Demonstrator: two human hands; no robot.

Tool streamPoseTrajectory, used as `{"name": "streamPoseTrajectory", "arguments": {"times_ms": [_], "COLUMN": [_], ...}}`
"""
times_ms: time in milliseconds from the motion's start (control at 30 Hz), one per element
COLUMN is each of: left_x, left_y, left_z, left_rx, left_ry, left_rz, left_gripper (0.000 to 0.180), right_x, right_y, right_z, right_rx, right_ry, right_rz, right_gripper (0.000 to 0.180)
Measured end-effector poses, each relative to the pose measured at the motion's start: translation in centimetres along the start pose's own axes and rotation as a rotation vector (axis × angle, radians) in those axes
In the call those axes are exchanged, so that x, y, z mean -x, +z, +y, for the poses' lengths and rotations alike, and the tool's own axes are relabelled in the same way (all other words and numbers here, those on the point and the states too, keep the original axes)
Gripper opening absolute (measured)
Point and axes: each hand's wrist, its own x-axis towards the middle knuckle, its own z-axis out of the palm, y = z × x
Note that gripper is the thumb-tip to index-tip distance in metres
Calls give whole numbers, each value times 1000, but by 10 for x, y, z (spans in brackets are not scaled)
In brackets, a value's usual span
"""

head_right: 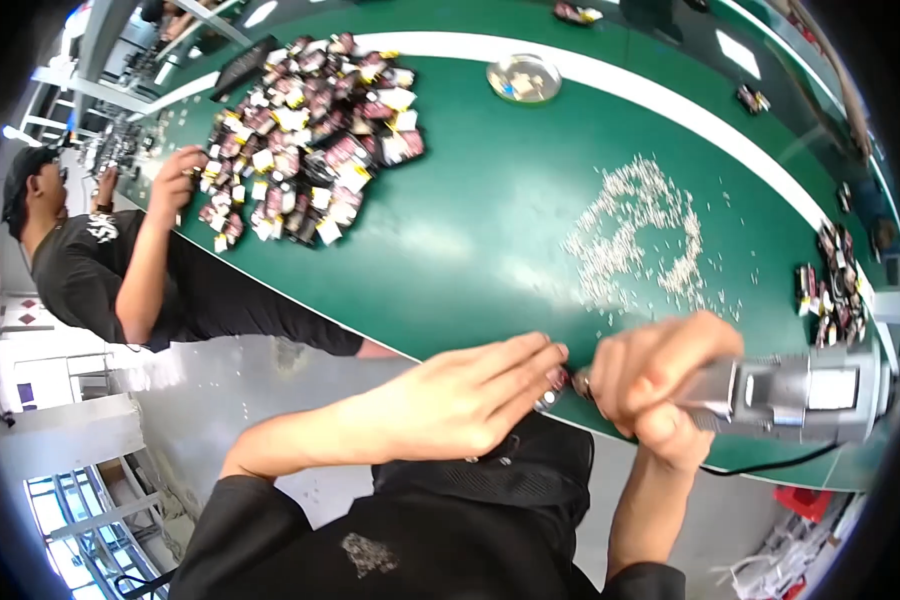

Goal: Using an electric screwdriver to assemble small plastic or electronic components on a factory assembly line.

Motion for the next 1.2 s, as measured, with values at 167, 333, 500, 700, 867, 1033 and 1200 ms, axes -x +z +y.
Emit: {"name": "streamPoseTrajectory", "arguments": {"times_ms": [167, 333, 500, 700, 867, 1033, 1200], "left_x": [22, 59, 49, -49, -103, -121, -113], "left_y": [-37, -97, -88, -27, 12, 17, 15], "left_z": [-30, -127, -153, -95, -89, -96, -102], "left_rx": [-61, -546, -716, -150, -106, -296, -229], "left_ry": [-349, -710, -662, -326, -212, -124, -86], "left_rz": [154, 341, 266, 275, 193, 80, 157], "left_gripper": [46, 39, 31, 29, 19, 6, 8], "right_x": [36, 64, 66, 75, 80, 81, 83], "right_y": [-3, -10, -7, -14, -17, -21, -20], "right_z": [-34, -32, -15, -12, -13, -15, -16], "right_rx": [-91, -72, -195, -271, -315, -371, -423], "right_ry": [-240, -155, -100, -86, -85, -81, -66], "right_rz": [209, 418, 503, 582, 541, 489, 526], "right_gripper": [21, 17, 12, 10, 10, 11, 9]}}
